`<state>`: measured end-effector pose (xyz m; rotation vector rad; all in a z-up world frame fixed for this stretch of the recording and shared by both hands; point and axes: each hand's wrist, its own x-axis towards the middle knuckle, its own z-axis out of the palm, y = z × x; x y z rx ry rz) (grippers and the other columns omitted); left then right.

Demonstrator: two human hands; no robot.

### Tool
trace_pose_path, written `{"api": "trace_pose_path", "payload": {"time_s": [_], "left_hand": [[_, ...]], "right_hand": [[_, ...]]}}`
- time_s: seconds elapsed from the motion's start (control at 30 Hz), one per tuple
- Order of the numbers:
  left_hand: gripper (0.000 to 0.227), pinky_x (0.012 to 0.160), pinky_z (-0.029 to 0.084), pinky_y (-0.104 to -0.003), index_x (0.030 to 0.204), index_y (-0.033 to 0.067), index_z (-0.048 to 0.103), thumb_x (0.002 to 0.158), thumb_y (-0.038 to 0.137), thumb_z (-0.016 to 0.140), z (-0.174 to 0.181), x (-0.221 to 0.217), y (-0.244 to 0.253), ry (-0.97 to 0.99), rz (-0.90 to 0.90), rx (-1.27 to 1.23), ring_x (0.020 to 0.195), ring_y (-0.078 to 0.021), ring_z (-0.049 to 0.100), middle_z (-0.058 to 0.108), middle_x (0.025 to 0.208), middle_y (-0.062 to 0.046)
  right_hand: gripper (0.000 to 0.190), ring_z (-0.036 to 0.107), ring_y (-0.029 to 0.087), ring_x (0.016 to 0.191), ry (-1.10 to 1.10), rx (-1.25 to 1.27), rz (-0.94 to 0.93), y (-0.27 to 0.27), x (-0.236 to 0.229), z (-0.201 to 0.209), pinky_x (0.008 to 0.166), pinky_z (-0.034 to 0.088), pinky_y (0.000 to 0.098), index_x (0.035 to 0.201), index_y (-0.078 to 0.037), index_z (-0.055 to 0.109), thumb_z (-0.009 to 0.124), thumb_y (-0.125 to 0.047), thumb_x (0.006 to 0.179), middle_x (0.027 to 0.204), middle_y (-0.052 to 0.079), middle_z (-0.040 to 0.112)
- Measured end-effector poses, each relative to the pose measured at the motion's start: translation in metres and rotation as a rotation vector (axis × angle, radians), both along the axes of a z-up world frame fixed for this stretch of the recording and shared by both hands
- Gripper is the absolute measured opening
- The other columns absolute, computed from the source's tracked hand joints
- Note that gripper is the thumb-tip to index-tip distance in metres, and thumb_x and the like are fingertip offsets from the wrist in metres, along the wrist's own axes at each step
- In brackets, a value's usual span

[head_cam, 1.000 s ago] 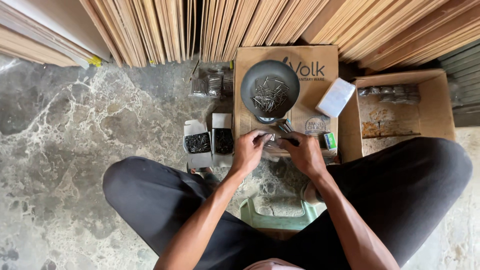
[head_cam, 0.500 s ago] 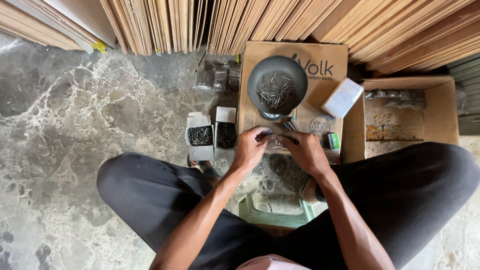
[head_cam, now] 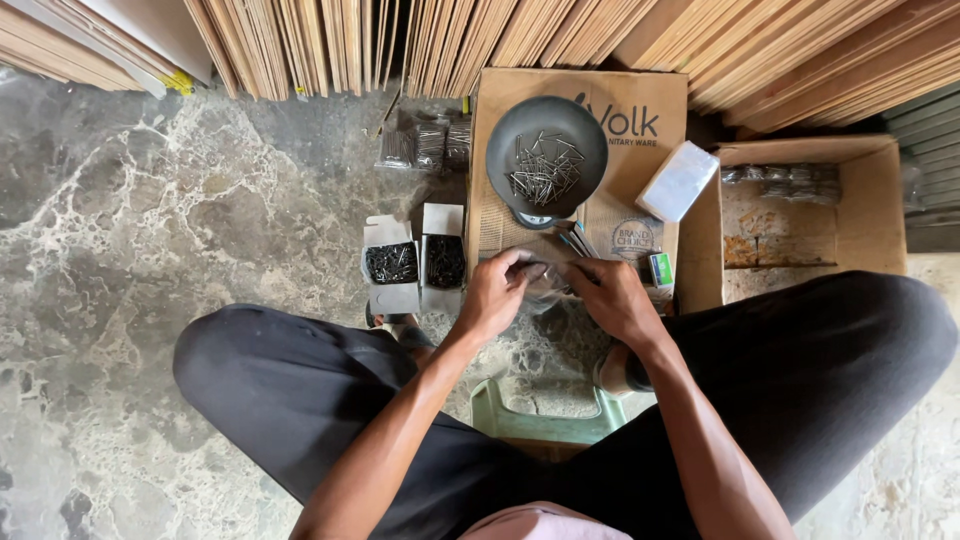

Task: The person sits on a small stool and repeatedly picks up nails from a white box with their left hand and places them into a grey bowl with their right hand. The person continues this repetitive sorting action throughout the clip.

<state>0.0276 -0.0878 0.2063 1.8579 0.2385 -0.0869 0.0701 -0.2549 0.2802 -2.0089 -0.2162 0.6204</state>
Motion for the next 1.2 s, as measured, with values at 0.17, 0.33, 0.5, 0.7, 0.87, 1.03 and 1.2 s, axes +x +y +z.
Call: {"api": "trace_pose_path", "payload": {"time_s": [0.17,0.33,0.5,0.7,0.87,1.03,1.2], "left_hand": [[0.012,0.072,0.051,-0.037,0.092,0.0095,0.067,0.085,0.017,0.062,0.0,-0.002,0.003,-0.065,-0.084,0.04,0.082,-0.0297,0.064,0.066,0.082,-0.014],[0.013,0.076,0.05,-0.037,0.095,0.0084,0.067,0.086,0.014,0.06,0.028,-0.002,0.006,-0.025,-0.139,0.003,0.085,-0.0292,0.064,0.066,0.084,-0.015],[0.014,0.079,0.051,-0.039,0.096,0.0074,0.067,0.086,0.007,0.058,0.037,-0.001,0.007,0.001,-0.195,-0.037,0.086,-0.0318,0.063,0.064,0.084,-0.017],[0.014,0.08,0.049,-0.036,0.095,0.0066,0.067,0.084,0.015,0.063,0.02,0.002,0.006,-0.089,-0.203,-0.005,0.087,-0.0283,0.062,0.063,0.084,-0.016],[0.027,0.088,0.043,-0.038,0.099,0.0062,0.065,0.088,0.029,0.06,0.024,0.003,0.001,-0.09,-0.223,0.016,0.09,-0.0273,0.058,0.062,0.089,-0.014],[0.019,0.088,0.041,-0.036,0.097,0.0118,0.064,0.081,0.022,0.061,0.018,0.007,-0.002,-0.299,-0.212,0.252,0.092,-0.0216,0.059,0.065,0.088,-0.006],[0.016,0.081,0.041,-0.037,0.09,0.01,0.063,0.075,0.012,0.06,0.022,0.003,-0.008,-0.316,-0.18,0.406,0.086,-0.0217,0.055,0.059,0.082,-0.004]], "right_hand": [[0.023,0.065,0.035,0.081,0.027,-0.054,0.007,-0.008,0.004,-0.019,0.07,0.051,0.0508,0.095,-0.011,0.07,0.058,-0.029,0.088,0.079,0.012,0.069],[0.022,0.064,0.037,0.082,0.041,-0.064,0.018,-0.012,0.004,-0.011,0.07,0.049,0.052,0.093,-0.008,0.07,0.061,-0.026,0.083,0.08,0.017,0.068],[0.027,0.063,0.041,0.077,0.08,-0.016,0.031,-0.015,0.004,-0.004,0.068,0.049,0.0526,0.099,-0.004,0.07,0.059,-0.025,0.085,0.077,0.02,0.068],[0.026,0.065,0.038,0.081,0.093,-0.024,0.082,-0.01,0.005,0.003,0.071,0.051,0.0521,0.099,-0.008,0.071,0.067,-0.022,0.077,0.083,0.017,0.069],[0.022,0.065,0.035,0.077,-0.094,-0.158,0.057,-0.007,0.002,-0.006,0.067,0.054,0.0494,0.098,-0.007,0.068,0.063,-0.02,0.081,0.079,0.015,0.067],[0.018,0.065,0.034,0.074,-0.226,-0.174,0.005,0.0,-0.002,-0.04,0.062,0.054,0.0452,0.092,-0.011,0.067,0.065,-0.024,0.079,0.078,0.013,0.066],[0.021,0.062,0.027,0.071,-0.428,-0.347,0.052,0.009,-0.008,-0.048,0.058,0.052,0.042,0.079,-0.013,0.061,0.067,-0.033,0.074,0.072,0.007,0.059]]}}
